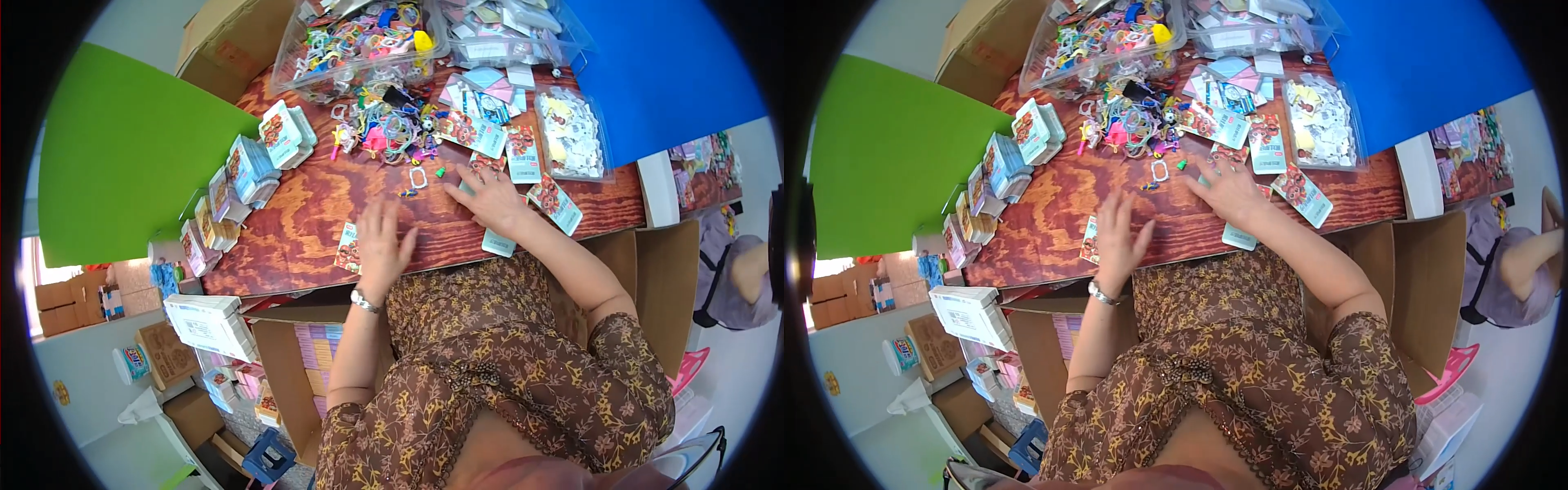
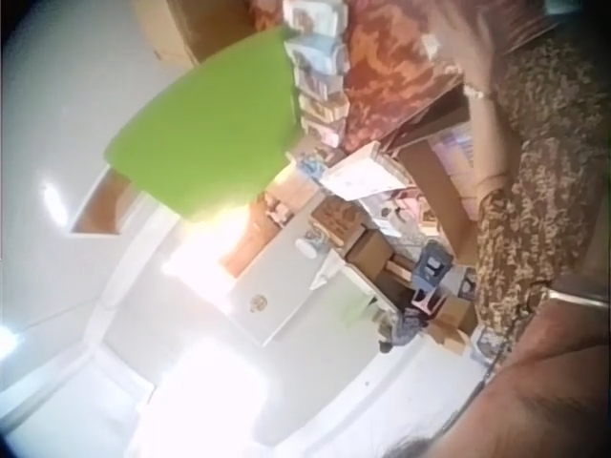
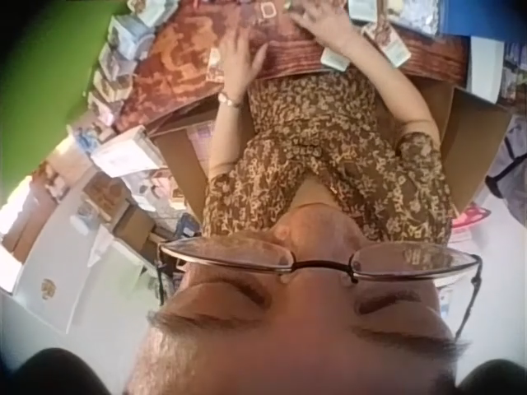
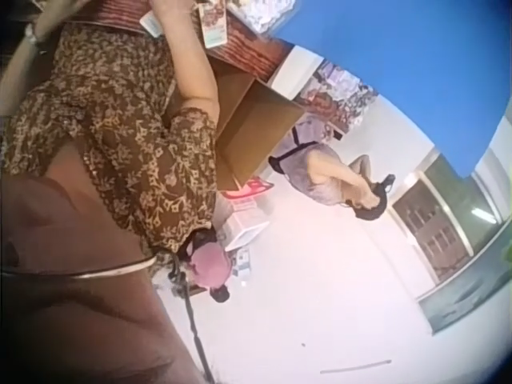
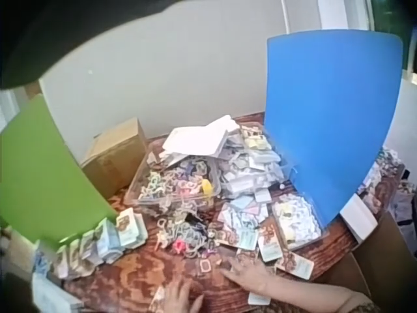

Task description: Packaging small plastic toy accessories into clear plastic packets and organizing them on a table.

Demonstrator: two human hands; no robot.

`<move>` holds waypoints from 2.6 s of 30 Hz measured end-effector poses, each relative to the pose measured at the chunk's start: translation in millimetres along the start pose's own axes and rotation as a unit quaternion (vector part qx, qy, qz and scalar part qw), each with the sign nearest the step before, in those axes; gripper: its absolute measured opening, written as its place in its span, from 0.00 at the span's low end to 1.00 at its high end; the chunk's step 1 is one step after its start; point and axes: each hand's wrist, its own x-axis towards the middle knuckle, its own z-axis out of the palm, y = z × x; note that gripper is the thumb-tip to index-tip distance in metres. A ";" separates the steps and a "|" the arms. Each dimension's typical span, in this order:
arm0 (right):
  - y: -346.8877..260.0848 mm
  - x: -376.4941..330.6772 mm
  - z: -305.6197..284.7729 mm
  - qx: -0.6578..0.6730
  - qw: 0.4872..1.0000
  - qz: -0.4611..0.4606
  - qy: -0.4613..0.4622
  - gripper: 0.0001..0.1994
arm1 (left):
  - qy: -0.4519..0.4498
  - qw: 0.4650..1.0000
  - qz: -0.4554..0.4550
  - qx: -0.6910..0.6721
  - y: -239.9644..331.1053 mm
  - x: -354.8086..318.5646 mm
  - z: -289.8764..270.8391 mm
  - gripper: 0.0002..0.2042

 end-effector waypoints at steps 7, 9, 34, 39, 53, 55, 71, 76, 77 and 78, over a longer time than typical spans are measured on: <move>-7.5 20.1 -13.7 0.014 0.998 0.038 0.050 0.23 | -0.054 0.985 -0.024 -0.163 37.3 13.6 20.7 0.44; -13.6 18.8 -61.6 0.067 0.996 0.062 0.007 0.24 | -0.014 0.982 -0.005 -0.187 50.0 28.9 19.1 0.51; 145.6 89.2 12.6 0.139 0.887 0.431 -0.092 0.36 | -0.010 0.946 -0.132 -0.297 46.2 17.5 17.3 0.45; 175.9 71.0 38.3 0.352 0.817 0.452 0.069 0.36 | -0.032 0.953 -0.118 -0.276 40.2 14.6 17.2 0.47; 144.8 13.6 3.0 0.533 0.744 0.400 0.045 0.32 | 0.017 0.940 -0.155 -0.304 44.2 19.1 13.6 0.44; 159.9 3.1 18.8 0.291 0.887 0.355 0.044 0.33 | 0.008 0.942 -0.153 -0.300 44.6 22.3 13.2 0.42; 11.7 4.8 -112.7 0.314 0.926 0.015 0.210 0.16 | 0.110 0.974 -0.110 -0.165 46.5 26.7 14.2 0.40; 1.8 8.6 -114.5 0.240 0.951 -0.088 0.172 0.21 | 0.130 0.978 -0.084 -0.139 45.1 21.5 7.1 0.41; -0.4 10.9 -114.2 0.224 0.959 -0.089 0.150 0.21 | 0.122 0.982 -0.070 -0.123 45.8 17.7 8.2 0.41; -3.0 13.4 -113.5 0.209 0.965 -0.090 0.127 0.21 | 0.114 0.986 -0.056 -0.106 47.1 14.1 8.9 0.41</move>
